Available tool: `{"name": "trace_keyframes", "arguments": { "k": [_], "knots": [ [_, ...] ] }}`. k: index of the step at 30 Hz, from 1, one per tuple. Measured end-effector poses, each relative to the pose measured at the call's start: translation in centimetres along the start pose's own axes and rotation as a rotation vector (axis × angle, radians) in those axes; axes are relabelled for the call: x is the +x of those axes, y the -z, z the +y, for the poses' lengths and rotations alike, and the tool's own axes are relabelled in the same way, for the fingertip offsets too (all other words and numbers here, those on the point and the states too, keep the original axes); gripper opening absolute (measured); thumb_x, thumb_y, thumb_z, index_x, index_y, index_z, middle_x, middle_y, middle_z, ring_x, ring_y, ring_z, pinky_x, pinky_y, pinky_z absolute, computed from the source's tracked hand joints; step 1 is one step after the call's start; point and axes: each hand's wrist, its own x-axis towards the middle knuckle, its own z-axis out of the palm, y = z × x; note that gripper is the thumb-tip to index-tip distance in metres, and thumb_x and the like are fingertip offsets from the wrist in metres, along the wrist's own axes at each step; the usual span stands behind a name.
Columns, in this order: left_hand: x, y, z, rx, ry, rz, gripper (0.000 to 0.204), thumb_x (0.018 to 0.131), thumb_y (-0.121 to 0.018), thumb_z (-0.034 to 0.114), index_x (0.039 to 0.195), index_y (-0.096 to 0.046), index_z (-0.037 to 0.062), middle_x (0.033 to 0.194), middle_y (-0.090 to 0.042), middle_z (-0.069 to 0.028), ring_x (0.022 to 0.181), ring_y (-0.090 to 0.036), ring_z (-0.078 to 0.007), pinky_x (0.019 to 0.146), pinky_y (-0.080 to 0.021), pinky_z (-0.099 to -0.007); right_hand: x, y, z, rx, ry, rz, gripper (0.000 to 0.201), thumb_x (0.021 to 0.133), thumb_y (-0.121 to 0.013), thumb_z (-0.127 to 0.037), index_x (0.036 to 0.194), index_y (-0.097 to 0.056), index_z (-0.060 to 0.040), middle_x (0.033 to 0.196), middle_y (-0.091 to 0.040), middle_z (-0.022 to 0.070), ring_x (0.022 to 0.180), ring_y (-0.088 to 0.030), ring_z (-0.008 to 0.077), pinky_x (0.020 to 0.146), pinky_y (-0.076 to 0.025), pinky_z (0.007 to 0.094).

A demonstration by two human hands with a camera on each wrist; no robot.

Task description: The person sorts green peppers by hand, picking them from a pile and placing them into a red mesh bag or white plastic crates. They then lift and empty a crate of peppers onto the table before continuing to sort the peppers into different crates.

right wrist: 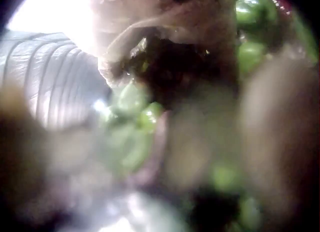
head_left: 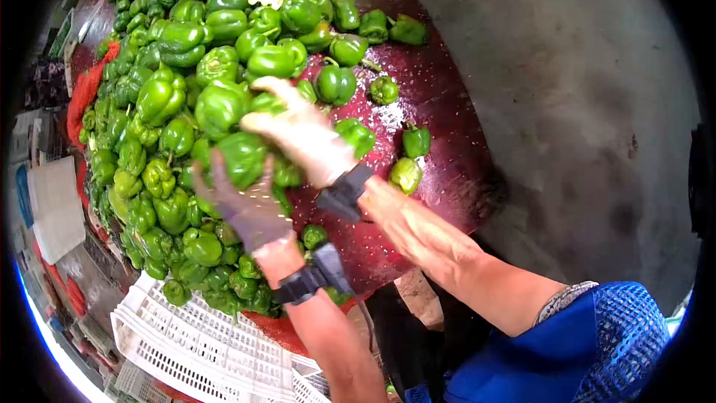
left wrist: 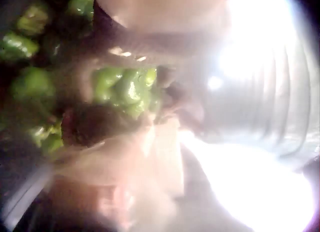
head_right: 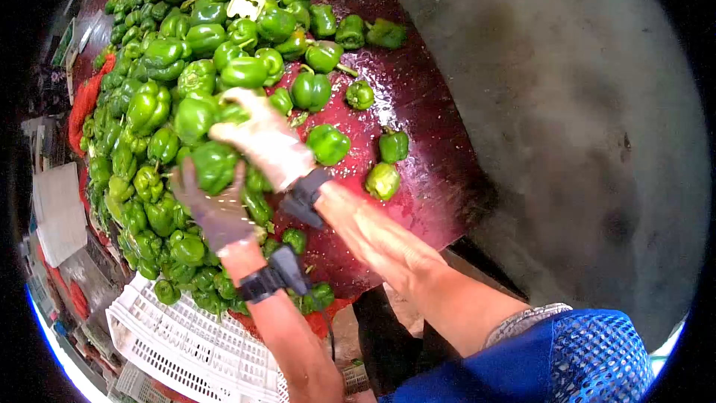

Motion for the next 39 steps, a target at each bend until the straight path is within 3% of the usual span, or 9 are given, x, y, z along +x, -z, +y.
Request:
{"name": "trace_keyframes", "arguments": {
  "k": [6, 8, 10, 13, 16, 24, 30, 32, 39],
  "knots": [
    [9.6, 1.2, 5.1, 0.240, -0.239, 0.175, 0.056, 0.089, -0.071, 0.008, 0.141, -0.052, 0.0149, 0.157, -0.022, -0.0221, 0.135, -0.046, -0.0356, 0.108, -0.052, -0.0429, 4.2, -6.1, -1.1, -0.518, 0.364, -0.333, 0.073, 0.095, -0.062, -0.036, 0.154, -0.033, -0.0044, 0.148, -0.041, 0.0262, 0.136, -0.043, 0.0378, 0.117, -0.035, 0.0447],
    [14.7, 7.4, 2.7, 0.972, -0.778, 0.032, 0.057, 0.094, -0.064, 0.006, 0.147, -0.045, 0.0151, 0.157, -0.025, -0.0191, 0.133, -0.048, -0.0345, 0.105, -0.052, -0.0462, 5.2, -3.1, -2.5, -0.588, 0.671, -0.317, 0.054, 0.091, -0.066, -0.021, 0.140, -0.051, -0.0047, 0.143, -0.047, 0.0228, 0.129, -0.051, 0.0354, 0.113, -0.040, 0.0405],
    [9.7, 3.2, 5.3, 0.423, -0.327, 0.210, 0.059, 0.098, -0.060, 0.009, 0.152, -0.037, 0.0120, 0.155, -0.034, -0.0165, 0.126, -0.053, -0.0321, 0.102, -0.053, -0.0460, 8.1, 4.6, -3.3, -0.882, 1.002, -0.007, 0.038, 0.083, -0.069, -0.014, 0.120, -0.067, -0.0052, 0.111, -0.068, 0.0146, 0.109, -0.063, 0.0313, 0.099, -0.051, 0.0410],
    [3.7, 5.6, 1.1, 0.541, -0.528, 0.306, 0.031, 0.097, -0.063, 0.015, 0.125, -0.059, 0.0041, 0.132, -0.058, -0.0149, 0.108, -0.063, -0.0251, 0.090, -0.058, -0.0382, 8.7, 17.7, -5.8, -1.616, 0.501, 0.331, 0.054, 0.080, -0.075, -0.018, 0.131, -0.062, -0.0095, 0.120, -0.062, 0.0207, 0.108, -0.062, 0.0402, 0.095, -0.053, 0.0466],
    [-5.2, 3.6, -5.1, 0.214, 0.036, 0.119, 0.029, 0.091, -0.068, 0.014, 0.118, -0.064, 0.0022, 0.119, -0.064, -0.0118, 0.096, -0.064, -0.0192, 0.069, -0.060, -0.0294, 12.7, 26.0, -5.6, -1.610, -0.009, 0.223, 0.097, 0.069, -0.086, -0.008, 0.153, -0.041, -0.0295, 0.140, -0.047, 0.0199, 0.118, -0.058, 0.0394, 0.087, -0.061, 0.0504],
    [-7.1, -2.8, -16.3, -0.456, 0.858, -0.103, 0.102, 0.089, -0.061, 0.069, 0.161, -0.009, 0.0177, 0.163, -0.015, -0.0221, 0.144, -0.033, -0.0456, 0.107, -0.041, -0.0691, 11.9, 21.3, -4.7, -1.366, -0.092, -0.291, 0.074, 0.077, -0.075, -0.021, 0.146, -0.049, -0.0198, 0.108, -0.064, 0.0116, 0.086, -0.062, 0.0203, 0.077, -0.052, 0.0357],
    [-5.6, -3.8, -14.2, -0.560, 0.784, -0.278, 0.084, 0.089, -0.053, 0.075, 0.155, -0.030, 0.0283, 0.161, -0.026, -0.0120, 0.146, -0.032, -0.0428, 0.100, -0.035, -0.0799, 5.0, 17.6, 0.7, -0.904, 0.261, -0.413, 0.070, 0.076, -0.071, -0.016, 0.143, -0.051, -0.0160, 0.124, -0.062, 0.0060, 0.091, -0.057, 0.0077, 0.078, -0.048, 0.0268],
    [-5.8, -4.1, -12.5, -0.512, 0.799, -0.114, 0.076, 0.091, -0.054, 0.072, 0.152, -0.035, 0.0304, 0.157, -0.031, -0.0111, 0.141, -0.038, -0.0415, 0.099, -0.036, -0.0792, 2.7, 15.7, -1.7, -0.702, -0.121, -0.358, 0.072, 0.077, -0.071, -0.019, 0.145, -0.050, -0.0140, 0.137, -0.057, 0.0070, 0.101, -0.057, 0.0114, 0.086, -0.047, 0.0276],
    [0.1, -0.3, -3.1, -0.552, 0.361, -0.152, 0.068, 0.097, -0.057, 0.051, 0.145, -0.038, 0.0069, 0.145, -0.045, -0.0215, 0.136, -0.044, -0.0411, 0.106, -0.042, -0.0694, 6.3, 2.5, -1.9, -1.336, 0.933, -0.537, 0.036, 0.092, -0.061, -0.011, 0.128, -0.066, -0.0113, 0.147, -0.047, 0.0176, 0.124, -0.055, 0.0311, 0.108, -0.043, 0.0358]
  ]
}}
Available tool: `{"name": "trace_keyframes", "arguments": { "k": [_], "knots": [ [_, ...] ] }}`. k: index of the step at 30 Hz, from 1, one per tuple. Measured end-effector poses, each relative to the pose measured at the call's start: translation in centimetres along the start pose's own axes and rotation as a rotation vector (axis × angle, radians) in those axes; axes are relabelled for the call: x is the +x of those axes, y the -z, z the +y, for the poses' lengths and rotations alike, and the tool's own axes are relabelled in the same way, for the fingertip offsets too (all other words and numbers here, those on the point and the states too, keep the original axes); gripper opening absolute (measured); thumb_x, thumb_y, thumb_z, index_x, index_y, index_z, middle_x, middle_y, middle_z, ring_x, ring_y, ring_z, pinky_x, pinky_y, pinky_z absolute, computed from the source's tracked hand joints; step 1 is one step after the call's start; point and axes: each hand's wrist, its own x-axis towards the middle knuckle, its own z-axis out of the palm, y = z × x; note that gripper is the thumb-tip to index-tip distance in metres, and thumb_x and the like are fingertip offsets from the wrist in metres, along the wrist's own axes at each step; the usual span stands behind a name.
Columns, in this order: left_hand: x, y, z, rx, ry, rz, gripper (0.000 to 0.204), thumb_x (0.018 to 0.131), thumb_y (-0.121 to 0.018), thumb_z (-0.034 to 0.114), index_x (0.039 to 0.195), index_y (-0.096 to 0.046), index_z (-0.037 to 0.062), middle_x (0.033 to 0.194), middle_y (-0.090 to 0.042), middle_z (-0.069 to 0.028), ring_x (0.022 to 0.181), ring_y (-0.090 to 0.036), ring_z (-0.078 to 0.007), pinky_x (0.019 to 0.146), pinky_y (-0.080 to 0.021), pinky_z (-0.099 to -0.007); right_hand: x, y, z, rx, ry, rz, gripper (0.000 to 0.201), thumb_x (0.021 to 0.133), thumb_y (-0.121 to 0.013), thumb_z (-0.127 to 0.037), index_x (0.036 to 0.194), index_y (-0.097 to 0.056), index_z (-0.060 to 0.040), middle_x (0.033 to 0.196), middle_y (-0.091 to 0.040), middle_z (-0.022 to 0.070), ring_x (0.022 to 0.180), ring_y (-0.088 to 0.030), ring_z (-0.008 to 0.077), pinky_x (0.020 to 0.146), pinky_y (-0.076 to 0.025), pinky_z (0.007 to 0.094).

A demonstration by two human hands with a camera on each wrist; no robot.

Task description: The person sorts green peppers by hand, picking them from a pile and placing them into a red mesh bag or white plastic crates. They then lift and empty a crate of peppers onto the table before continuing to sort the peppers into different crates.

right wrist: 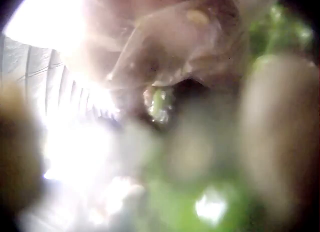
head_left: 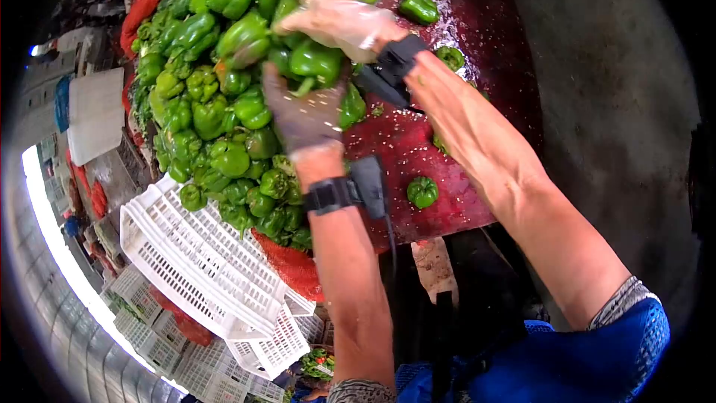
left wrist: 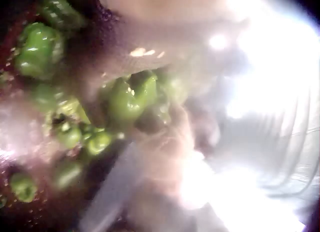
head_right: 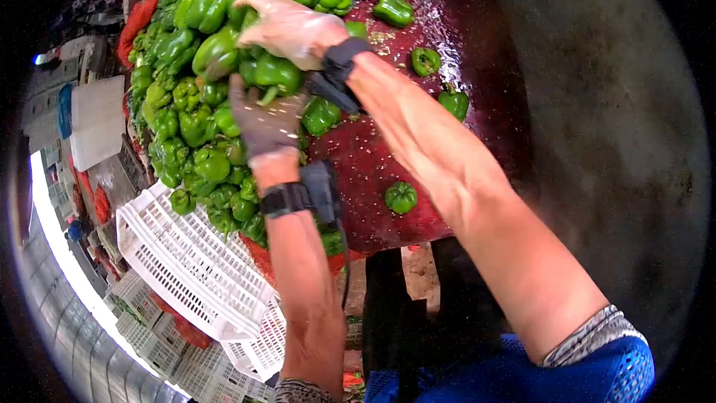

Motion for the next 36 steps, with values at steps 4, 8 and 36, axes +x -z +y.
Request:
{"name": "trace_keyframes", "arguments": {
  "k": [4, 8, 36],
  "knots": [
    [0.3, -2.3, 7.3, -0.148, -0.197, -0.029, 0.050, 0.099, -0.058, 0.027, 0.134, -0.045, -0.0065, 0.144, -0.045, -0.0252, 0.133, -0.046, -0.0420, 0.110, -0.043, -0.0688, 3.1, -1.1, -1.1, 0.355, 0.078, 0.269, 0.045, 0.089, -0.067, -0.015, 0.133, -0.061, -0.0091, 0.146, -0.050, 0.0230, 0.123, -0.059, 0.0314, 0.105, -0.047, 0.0366],
    [2.6, 1.7, 10.5, 0.385, -0.717, 0.031, 0.041, 0.098, -0.059, 0.020, 0.130, -0.052, -0.0045, 0.135, -0.053, -0.0239, 0.126, -0.053, -0.0374, 0.109, -0.049, -0.0551, 2.3, 1.3, -2.7, 0.602, -0.040, 0.314, 0.058, 0.093, -0.066, -0.029, 0.142, -0.050, -0.0038, 0.137, -0.059, 0.0225, 0.115, -0.063, 0.0271, 0.098, -0.051, 0.0346],
    [-7.8, 10.4, 7.6, 0.803, -0.463, 0.415, 0.052, 0.087, -0.073, 0.038, 0.123, -0.058, 0.0033, 0.115, -0.061, -0.0117, 0.100, -0.060, -0.0248, 0.083, -0.051, -0.0401, -9.3, 1.7, -11.1, 0.918, -0.945, 0.297, 0.081, 0.085, -0.079, -0.045, 0.143, -0.040, -0.0048, 0.121, -0.063, 0.0085, 0.105, -0.060, 0.0158, 0.093, -0.049, 0.0293]
  ]
}}
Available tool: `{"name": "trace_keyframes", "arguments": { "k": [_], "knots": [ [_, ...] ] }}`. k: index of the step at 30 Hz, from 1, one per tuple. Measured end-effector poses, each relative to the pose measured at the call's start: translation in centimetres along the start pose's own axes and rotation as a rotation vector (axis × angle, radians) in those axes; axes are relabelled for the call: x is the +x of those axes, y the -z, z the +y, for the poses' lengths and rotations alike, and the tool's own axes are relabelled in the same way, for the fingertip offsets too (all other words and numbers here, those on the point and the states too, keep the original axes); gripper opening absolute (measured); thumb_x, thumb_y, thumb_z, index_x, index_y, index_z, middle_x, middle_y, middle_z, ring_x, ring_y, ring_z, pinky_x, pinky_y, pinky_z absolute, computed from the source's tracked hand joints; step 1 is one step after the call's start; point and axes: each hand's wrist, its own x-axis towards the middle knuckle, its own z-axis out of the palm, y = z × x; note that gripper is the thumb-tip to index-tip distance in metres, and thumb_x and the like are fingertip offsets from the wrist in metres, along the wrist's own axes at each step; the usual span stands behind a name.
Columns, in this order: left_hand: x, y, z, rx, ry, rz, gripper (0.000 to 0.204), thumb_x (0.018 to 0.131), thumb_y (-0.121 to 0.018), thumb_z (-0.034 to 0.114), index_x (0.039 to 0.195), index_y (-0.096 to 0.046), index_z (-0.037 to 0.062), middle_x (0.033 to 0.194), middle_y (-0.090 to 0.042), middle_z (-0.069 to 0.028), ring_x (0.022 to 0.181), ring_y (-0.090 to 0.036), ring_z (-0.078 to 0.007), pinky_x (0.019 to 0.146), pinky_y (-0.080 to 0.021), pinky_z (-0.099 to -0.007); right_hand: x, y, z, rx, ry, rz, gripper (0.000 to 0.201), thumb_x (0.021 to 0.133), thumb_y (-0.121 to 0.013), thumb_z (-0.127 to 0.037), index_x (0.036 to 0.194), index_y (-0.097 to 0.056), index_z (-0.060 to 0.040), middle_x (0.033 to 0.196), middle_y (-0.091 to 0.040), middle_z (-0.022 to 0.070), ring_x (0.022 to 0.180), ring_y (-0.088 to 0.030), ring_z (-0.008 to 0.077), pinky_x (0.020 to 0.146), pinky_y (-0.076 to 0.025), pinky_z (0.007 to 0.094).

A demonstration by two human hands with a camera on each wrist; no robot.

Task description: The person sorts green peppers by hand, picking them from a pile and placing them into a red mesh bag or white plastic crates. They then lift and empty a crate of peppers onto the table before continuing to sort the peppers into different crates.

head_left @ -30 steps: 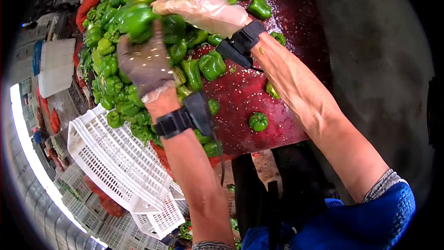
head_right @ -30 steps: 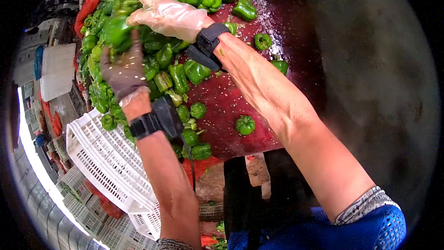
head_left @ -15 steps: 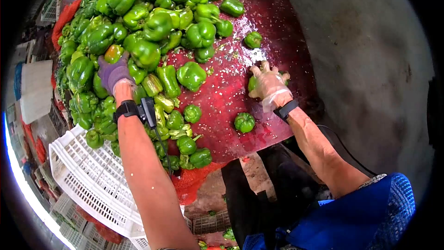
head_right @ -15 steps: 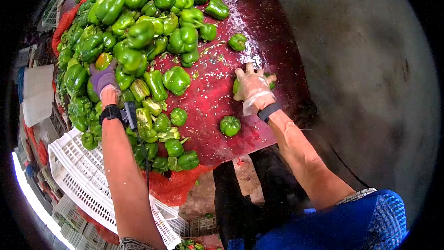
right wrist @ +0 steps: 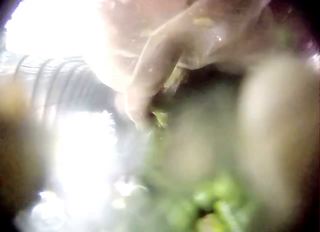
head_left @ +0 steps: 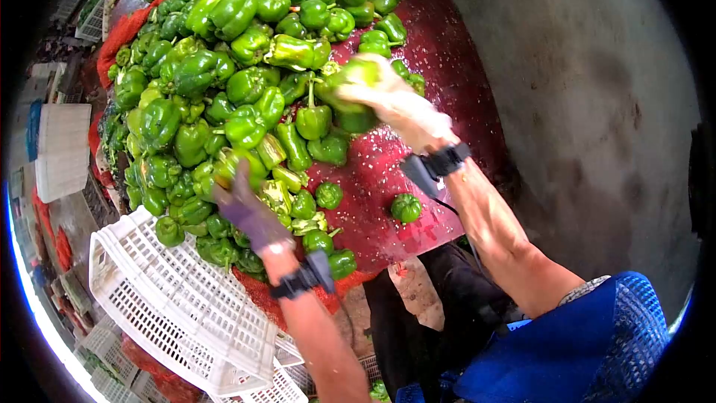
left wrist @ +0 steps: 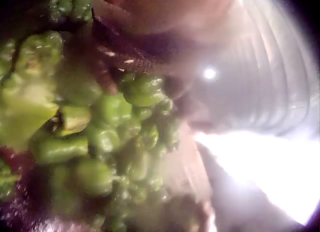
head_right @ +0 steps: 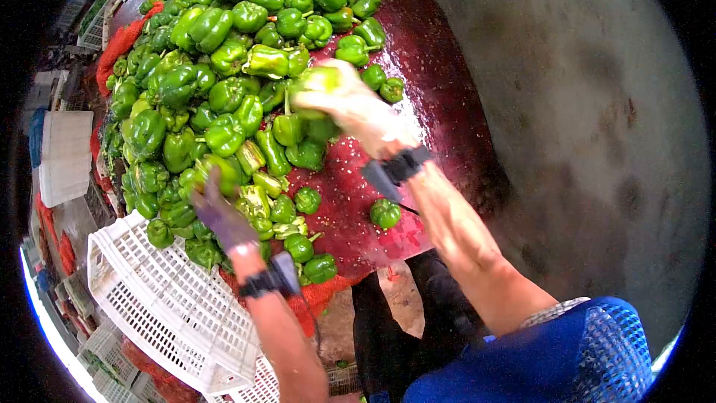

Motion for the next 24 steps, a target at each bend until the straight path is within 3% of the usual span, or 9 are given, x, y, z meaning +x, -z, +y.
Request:
{"name": "trace_keyframes", "arguments": {
  "k": [2, 4, 7, 11, 12, 15, 16, 20, 24],
  "knots": [
    [-4.2, 0.5, -1.3, -0.096, 0.138, 0.001, 0.051, 0.089, -0.069, 0.040, 0.124, -0.056, 0.0054, 0.115, -0.060, -0.0104, 0.102, -0.060, -0.0237, 0.082, -0.052, -0.0417, 2.4, -2.6, -3.4, -0.048, 0.091, -0.160, 0.071, 0.095, -0.068, -0.046, 0.146, -0.040, -0.0056, 0.141, -0.054, 0.0159, 0.107, -0.063, 0.0237, 0.092, -0.051, 0.0364],
    [-6.9, 1.3, -2.3, -0.146, 0.299, -0.020, 0.053, 0.088, -0.069, 0.040, 0.127, -0.054, 0.0063, 0.116, -0.060, -0.0103, 0.103, -0.059, -0.0238, 0.082, -0.053, -0.0426, 7.8, -4.8, -0.6, -0.487, 0.351, 0.128, 0.057, 0.096, -0.070, -0.034, 0.135, -0.049, 0.0022, 0.126, -0.063, 0.0232, 0.101, -0.064, 0.0286, 0.089, -0.052, 0.0380],
    [-10.6, 2.8, -6.0, -0.272, 0.482, -0.041, 0.055, 0.088, -0.070, 0.036, 0.131, -0.051, 0.0076, 0.119, -0.060, -0.0093, 0.099, -0.061, -0.0230, 0.077, -0.054, -0.0395, 14.7, -7.0, 2.5, -0.991, 0.264, 0.045, 0.045, 0.081, -0.082, -0.022, 0.108, -0.056, 0.0022, 0.108, -0.066, 0.0241, 0.098, -0.067, 0.0345, 0.088, -0.054, 0.0429],
    [-14.5, 2.0, -7.3, -0.406, 0.600, -0.013, 0.057, 0.088, -0.073, 0.022, 0.137, -0.048, 0.0068, 0.118, -0.062, -0.0076, 0.101, -0.062, -0.0209, 0.078, -0.055, -0.0394, 17.9, -6.3, 5.1, -0.866, 0.184, 0.014, 0.046, 0.073, -0.083, -0.024, 0.109, -0.064, -0.0024, 0.112, -0.068, 0.0213, 0.100, -0.068, 0.0402, 0.087, -0.056, 0.0464],
    [-15.2, 2.0, -7.8, -0.438, 0.606, -0.022, 0.056, 0.088, -0.072, 0.021, 0.137, -0.048, 0.0072, 0.118, -0.062, -0.0072, 0.102, -0.062, -0.0207, 0.078, -0.055, -0.0397, 17.8, -5.9, 5.5, -0.733, 0.134, 0.062, 0.042, 0.084, -0.078, -0.019, 0.120, -0.064, -0.0015, 0.096, -0.070, 0.0166, 0.089, -0.069, 0.0313, 0.082, -0.057, 0.0392],
    [-16.2, 2.1, -9.0, -0.509, 0.670, -0.082, 0.050, 0.090, -0.070, 0.025, 0.133, -0.052, 0.0086, 0.119, -0.061, -0.0053, 0.103, -0.062, -0.0204, 0.080, -0.056, -0.0396, 14.9, -1.2, 6.3, -1.321, 0.785, -0.074, 0.031, 0.092, -0.060, -0.002, 0.122, -0.067, -0.0078, 0.100, -0.068, 0.0145, 0.083, -0.065, 0.0232, 0.080, -0.056, 0.0357],
    [-16.2, 2.1, -9.0, -0.529, 0.677, -0.095, 0.046, 0.091, -0.069, 0.029, 0.130, -0.054, 0.0092, 0.118, -0.063, -0.0050, 0.103, -0.063, -0.0205, 0.081, -0.055, -0.0398, 14.4, -0.3, 6.4, -0.795, 0.485, -0.218, 0.044, 0.088, -0.054, 0.008, 0.125, -0.068, -0.0137, 0.116, -0.067, 0.0167, 0.099, -0.066, 0.0285, 0.089, -0.055, 0.0368],
    [-15.5, 1.4, -7.3, -0.553, 0.661, -0.164, 0.041, 0.094, -0.065, 0.038, 0.124, -0.061, 0.0104, 0.115, -0.067, -0.0051, 0.102, -0.065, -0.0207, 0.083, -0.054, -0.0392, 10.5, 0.8, 6.0, -0.917, 0.910, -0.128, 0.040, 0.088, -0.058, -0.001, 0.125, -0.069, -0.0125, 0.123, -0.067, 0.0167, 0.112, -0.065, 0.0311, 0.095, -0.053, 0.0392],
    [-15.1, 1.2, -6.5, -0.584, 0.650, -0.197, 0.042, 0.094, -0.066, 0.040, 0.123, -0.061, 0.0106, 0.114, -0.069, -0.0059, 0.102, -0.066, -0.0220, 0.083, -0.053, -0.0389, 7.6, 1.3, 4.6, 0.006, 0.322, -0.368, 0.035, 0.095, -0.063, -0.015, 0.129, -0.063, -0.0035, 0.121, -0.068, 0.0097, 0.109, -0.066, 0.0206, 0.090, -0.055, 0.0372]
  ]
}}
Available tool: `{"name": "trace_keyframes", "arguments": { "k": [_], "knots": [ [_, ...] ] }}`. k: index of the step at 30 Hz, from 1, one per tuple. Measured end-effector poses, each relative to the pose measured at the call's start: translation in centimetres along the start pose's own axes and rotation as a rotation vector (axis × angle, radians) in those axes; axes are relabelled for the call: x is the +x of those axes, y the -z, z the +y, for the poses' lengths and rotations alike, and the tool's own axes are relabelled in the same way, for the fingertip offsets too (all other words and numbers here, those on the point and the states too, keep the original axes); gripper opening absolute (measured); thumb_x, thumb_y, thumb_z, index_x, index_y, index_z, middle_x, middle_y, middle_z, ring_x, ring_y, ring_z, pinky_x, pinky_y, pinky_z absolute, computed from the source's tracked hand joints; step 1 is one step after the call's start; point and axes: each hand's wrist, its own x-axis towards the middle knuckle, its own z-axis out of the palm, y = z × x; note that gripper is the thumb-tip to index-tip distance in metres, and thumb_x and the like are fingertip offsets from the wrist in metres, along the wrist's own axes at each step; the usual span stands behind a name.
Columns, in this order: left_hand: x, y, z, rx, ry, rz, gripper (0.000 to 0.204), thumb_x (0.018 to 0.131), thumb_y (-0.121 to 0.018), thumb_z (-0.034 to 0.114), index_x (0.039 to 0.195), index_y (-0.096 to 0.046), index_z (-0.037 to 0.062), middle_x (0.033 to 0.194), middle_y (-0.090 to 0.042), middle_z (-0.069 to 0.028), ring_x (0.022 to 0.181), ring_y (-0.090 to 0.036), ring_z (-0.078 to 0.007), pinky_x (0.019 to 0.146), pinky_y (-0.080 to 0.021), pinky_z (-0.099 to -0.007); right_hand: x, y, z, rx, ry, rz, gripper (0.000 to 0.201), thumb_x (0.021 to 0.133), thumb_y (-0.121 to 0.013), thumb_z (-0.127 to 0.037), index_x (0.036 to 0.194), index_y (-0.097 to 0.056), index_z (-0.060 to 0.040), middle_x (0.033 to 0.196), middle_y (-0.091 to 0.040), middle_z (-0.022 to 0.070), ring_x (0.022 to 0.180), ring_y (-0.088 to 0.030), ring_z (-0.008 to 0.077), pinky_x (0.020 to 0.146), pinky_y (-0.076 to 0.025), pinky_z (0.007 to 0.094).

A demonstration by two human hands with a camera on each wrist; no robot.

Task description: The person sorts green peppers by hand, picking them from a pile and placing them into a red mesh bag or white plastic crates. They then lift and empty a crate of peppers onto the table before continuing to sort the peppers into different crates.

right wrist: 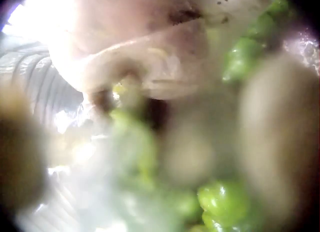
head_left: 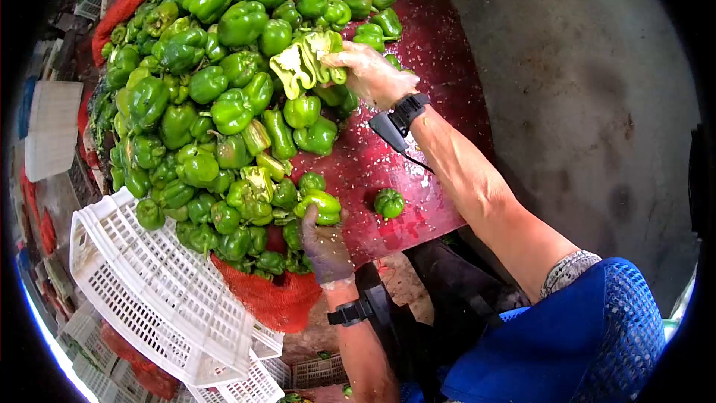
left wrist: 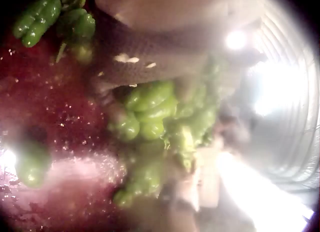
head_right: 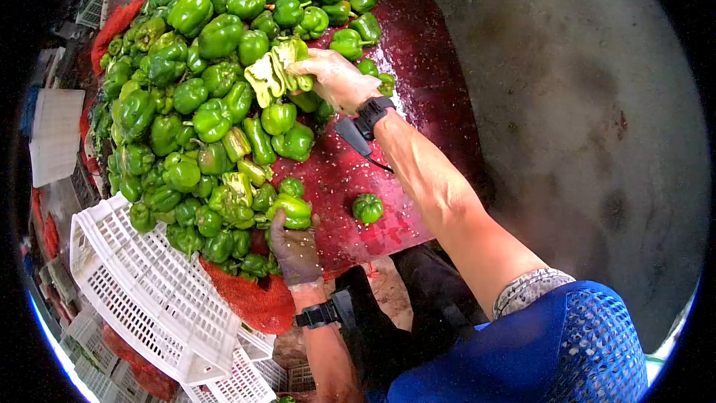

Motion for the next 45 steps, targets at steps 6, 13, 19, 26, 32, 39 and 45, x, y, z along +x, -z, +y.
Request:
{"name": "trace_keyframes", "arguments": {
  "k": [6, 13, 19, 26, 32, 39, 45],
  "knots": [
    [-2.0, 0.4, -0.8, -0.076, 0.024, 0.069, 0.043, 0.093, -0.068, 0.040, 0.124, -0.061, 0.0107, 0.112, -0.069, -0.0071, 0.102, -0.066, -0.0252, 0.084, -0.054, -0.0406, 0.4, -0.8, -3.4, 0.701, -0.238, -0.087, 0.038, 0.098, -0.065, -0.019, 0.130, -0.058, -0.0006, 0.121, -0.068, 0.0098, 0.103, -0.068, 0.0199, 0.084, -0.057, 0.0374],
    [-4.3, 0.2, 1.6, -0.546, -0.071, -0.178, 0.056, 0.088, -0.072, 0.039, 0.133, -0.058, 0.0085, 0.127, -0.062, -0.0151, 0.119, -0.058, -0.0338, 0.101, -0.051, -0.0537, -3.2, -5.3, -3.9, 1.187, -0.451, -0.279, 0.045, 0.102, -0.059, -0.027, 0.138, -0.054, 0.0003, 0.131, -0.064, 0.0205, 0.110, -0.069, 0.0350, 0.082, -0.062, 0.0493],
    [-5.2, 0.4, 5.3, -0.783, -0.356, -0.140, 0.054, 0.090, -0.069, 0.043, 0.131, -0.059, 0.0104, 0.144, -0.055, -0.0100, 0.139, -0.046, -0.0322, 0.118, -0.030, -0.0636, -11.1, -12.7, -3.7, 0.930, -0.690, -0.286, 0.049, 0.102, -0.059, -0.034, 0.140, -0.053, -0.0030, 0.120, -0.069, 0.0118, 0.091, -0.070, 0.0227, 0.071, -0.061, 0.0371],
    [-9.8, 7.8, 5.4, -0.690, -0.447, -0.072, 0.050, 0.093, -0.067, 0.038, 0.132, -0.057, 0.0077, 0.141, -0.057, -0.0116, 0.136, -0.050, -0.0298, 0.118, -0.033, -0.0600, -17.0, -20.3, -3.7, 0.436, -0.630, -0.410, 0.057, 0.105, -0.055, -0.036, 0.150, -0.041, -0.0050, 0.106, -0.068, 0.0089, 0.081, -0.068, 0.0173, 0.067, -0.060, 0.0311],
    [-16.1, 18.9, 2.9, -0.678, -0.506, 0.056, 0.048, 0.096, -0.065, 0.032, 0.135, -0.055, 0.0044, 0.134, -0.060, -0.0139, 0.126, -0.057, -0.0291, 0.110, -0.044, -0.0512, -22.6, -27.8, -5.1, 0.453, -0.760, -0.518, 0.060, 0.103, -0.054, -0.047, 0.143, -0.045, -0.0035, 0.110, -0.068, 0.0121, 0.085, -0.068, 0.0199, 0.066, -0.060, 0.0315],
    [-29.1, 32.7, 2.6, -0.729, -0.550, 0.342, 0.045, 0.098, -0.063, 0.027, 0.136, -0.055, 0.0048, 0.132, -0.062, -0.0132, 0.124, -0.058, -0.0257, 0.113, -0.042, -0.0467, -32.1, -43.5, -3.1, 0.447, -1.020, -0.793, 0.066, 0.092, -0.072, -0.022, 0.149, -0.040, -0.0117, 0.120, -0.063, 0.0079, 0.104, -0.065, 0.0215, 0.084, -0.058, 0.0357],
    [-32.6, 41.0, 1.8, -0.675, -0.740, 0.440, 0.042, 0.093, -0.065, 0.019, 0.134, -0.059, 0.0081, 0.136, -0.061, -0.0118, 0.126, -0.058, -0.0298, 0.111, -0.043, -0.0565, -35.0, -56.1, -3.5, 0.156, -0.840, -0.808, 0.062, 0.099, -0.064, -0.031, 0.146, -0.044, 0.0037, 0.126, -0.061, 0.0149, 0.101, -0.064, 0.0211, 0.085, -0.055, 0.0344]
  ]
}}
